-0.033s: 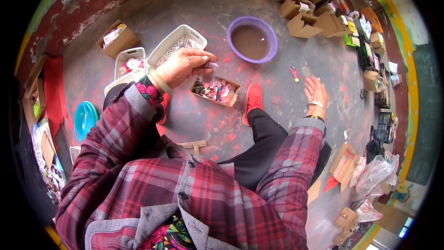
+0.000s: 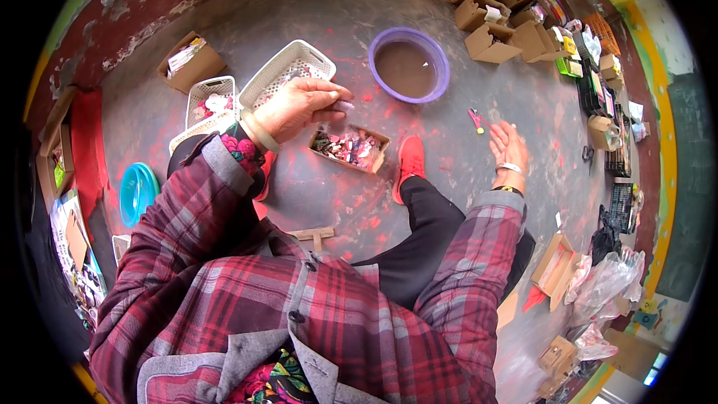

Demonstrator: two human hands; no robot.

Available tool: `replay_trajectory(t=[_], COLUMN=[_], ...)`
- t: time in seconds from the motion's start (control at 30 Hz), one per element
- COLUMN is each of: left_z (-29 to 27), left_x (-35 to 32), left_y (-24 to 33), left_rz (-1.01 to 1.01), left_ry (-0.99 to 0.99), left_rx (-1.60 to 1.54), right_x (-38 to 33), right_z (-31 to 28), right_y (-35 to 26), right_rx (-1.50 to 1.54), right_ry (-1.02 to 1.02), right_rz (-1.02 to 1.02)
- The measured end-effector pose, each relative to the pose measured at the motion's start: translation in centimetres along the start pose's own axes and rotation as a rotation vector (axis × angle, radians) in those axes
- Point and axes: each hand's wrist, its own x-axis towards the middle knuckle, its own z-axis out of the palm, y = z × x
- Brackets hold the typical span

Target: The person sits on the floor and repeatedly picks small items from a white basket, places them into clear plastic bags, and puts the bags into a cardboard box. The person handles the items one by one, manipulating the bags to fit the contents.

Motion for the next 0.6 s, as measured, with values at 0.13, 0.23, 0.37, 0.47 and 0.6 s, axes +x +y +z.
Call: replay_trajectory(t=[0.13, 0.23, 0.37, 0.47, 0.6], left_z=[0.1, -0.3, -0.6, -0.8, -1.2], left_x=[0.1, 0.2, -0.2, -0.5, -0.8], left_y=[0.2, 0.3, 1.0, 1.3, 1.5], left_rz=[-0.002, -0.003, 0.026, 0.058, 0.069], left_ry=[0.021, 0.054, 0.107, 0.108, 0.131], left_rx=[-0.001, 0.021, 0.008, -0.019, -0.016], right_x=[-0.1, -0.1, 1.6, 2.2, 3.5], right_z=[4.2, 8.5, 14.2, 18.1, 21.7], right_y=[0.3, 1.8, 6.8, 11.1, 17.8], right_rx=[0.034, -0.007, -0.067, -0.093, -0.256], right_ry=[-0.189, -0.262, -0.284, -0.267, -0.183], right_rz=[0.024, 0.075, 0.205, 0.257, 0.196])
